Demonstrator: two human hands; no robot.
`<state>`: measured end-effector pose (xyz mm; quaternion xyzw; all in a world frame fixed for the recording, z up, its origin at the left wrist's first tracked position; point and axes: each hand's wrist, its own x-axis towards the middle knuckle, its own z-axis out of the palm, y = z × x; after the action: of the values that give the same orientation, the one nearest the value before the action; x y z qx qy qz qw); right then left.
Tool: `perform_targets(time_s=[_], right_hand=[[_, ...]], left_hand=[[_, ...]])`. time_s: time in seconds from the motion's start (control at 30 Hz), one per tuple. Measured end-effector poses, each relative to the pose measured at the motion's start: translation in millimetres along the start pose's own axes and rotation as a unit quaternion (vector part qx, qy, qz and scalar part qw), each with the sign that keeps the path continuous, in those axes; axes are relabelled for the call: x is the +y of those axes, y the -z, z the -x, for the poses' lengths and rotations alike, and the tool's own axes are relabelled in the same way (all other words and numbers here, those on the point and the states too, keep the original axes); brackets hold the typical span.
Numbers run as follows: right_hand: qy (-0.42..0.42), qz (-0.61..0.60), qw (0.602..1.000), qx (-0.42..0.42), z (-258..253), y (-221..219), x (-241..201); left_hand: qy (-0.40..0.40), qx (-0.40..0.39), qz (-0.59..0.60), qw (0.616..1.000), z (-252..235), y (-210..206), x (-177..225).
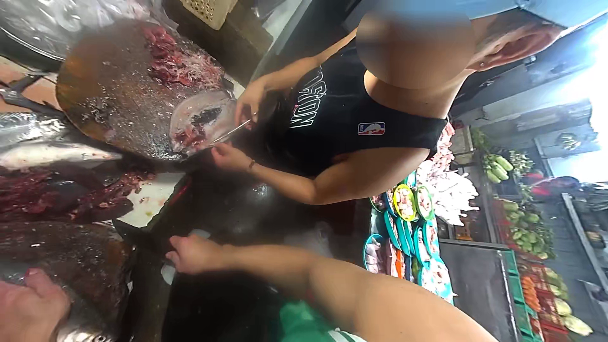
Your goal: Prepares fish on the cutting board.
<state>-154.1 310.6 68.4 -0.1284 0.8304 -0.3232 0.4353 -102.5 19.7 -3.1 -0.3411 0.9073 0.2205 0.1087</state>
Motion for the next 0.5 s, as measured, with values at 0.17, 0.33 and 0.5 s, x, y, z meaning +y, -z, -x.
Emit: perform_targets(time_s=[0.17,0.33,0.5], right_hand=[[0.008,0.010,1.000,-0.005,2.3,-2.8,-12.5],[0.011,0.028,0.999,0.017,31.7,20.4,-37.9],[0.023,0.067,0.996,-0.059,2.5,5.4,-46.3]], left_hand=[[0.018,-0.009,0.062,0.998,-55.3,31.5,3.6],[-0.056,0.177,0.145,0.972,25.9,66.9,55.1],[-0.098,0.154,0.153,0.971,44.3,13.7,0.8]])
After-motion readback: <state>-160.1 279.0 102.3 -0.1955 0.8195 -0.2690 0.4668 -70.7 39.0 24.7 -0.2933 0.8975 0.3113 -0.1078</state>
